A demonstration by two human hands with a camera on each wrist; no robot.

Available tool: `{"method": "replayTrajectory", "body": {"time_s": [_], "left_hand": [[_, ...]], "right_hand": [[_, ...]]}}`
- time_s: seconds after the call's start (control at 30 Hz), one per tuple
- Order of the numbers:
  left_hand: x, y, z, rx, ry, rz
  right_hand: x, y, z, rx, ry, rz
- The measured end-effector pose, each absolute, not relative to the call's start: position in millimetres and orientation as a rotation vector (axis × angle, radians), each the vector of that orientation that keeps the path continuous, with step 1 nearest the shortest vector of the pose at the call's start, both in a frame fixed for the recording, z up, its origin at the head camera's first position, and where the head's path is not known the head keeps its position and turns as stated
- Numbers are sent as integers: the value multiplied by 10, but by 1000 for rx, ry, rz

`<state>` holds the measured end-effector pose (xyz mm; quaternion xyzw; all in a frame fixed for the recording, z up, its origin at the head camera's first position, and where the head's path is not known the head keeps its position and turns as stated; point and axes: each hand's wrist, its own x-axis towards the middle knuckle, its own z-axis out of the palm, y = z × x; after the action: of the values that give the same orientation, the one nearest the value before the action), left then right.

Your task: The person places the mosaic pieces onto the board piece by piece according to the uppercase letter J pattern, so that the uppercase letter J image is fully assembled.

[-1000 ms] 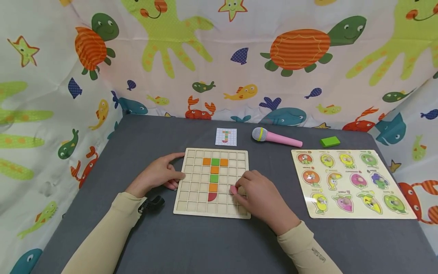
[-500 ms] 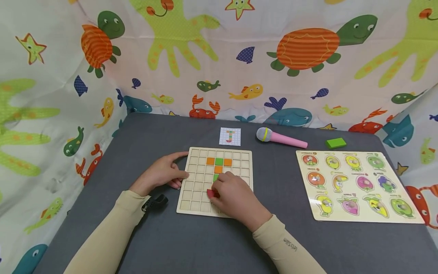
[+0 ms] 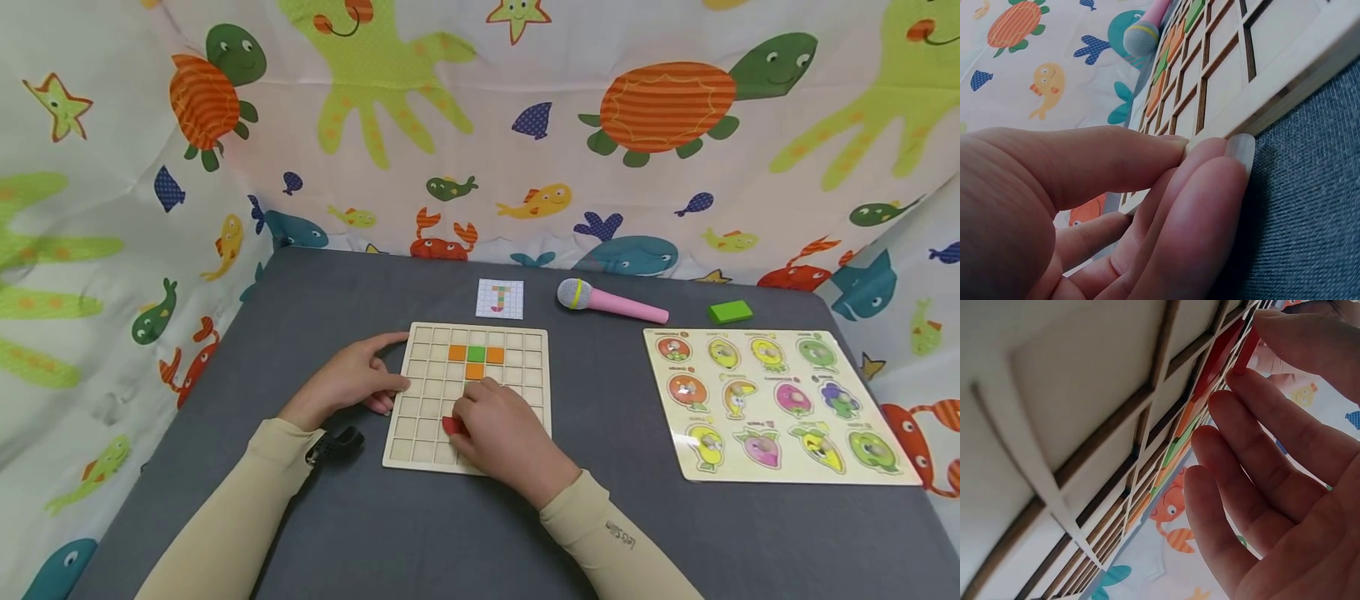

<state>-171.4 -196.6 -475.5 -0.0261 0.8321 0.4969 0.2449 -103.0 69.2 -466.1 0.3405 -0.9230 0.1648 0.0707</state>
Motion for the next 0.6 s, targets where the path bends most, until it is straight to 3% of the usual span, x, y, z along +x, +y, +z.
{"method": "replayTrajectory", "body": {"time_s": [0.6], "left_hand": [[-1707, -1985, -4765, -58, 2272, 1365]], "right_hand": [[-1012, 666, -4645, 1046, -2848, 461]]}}
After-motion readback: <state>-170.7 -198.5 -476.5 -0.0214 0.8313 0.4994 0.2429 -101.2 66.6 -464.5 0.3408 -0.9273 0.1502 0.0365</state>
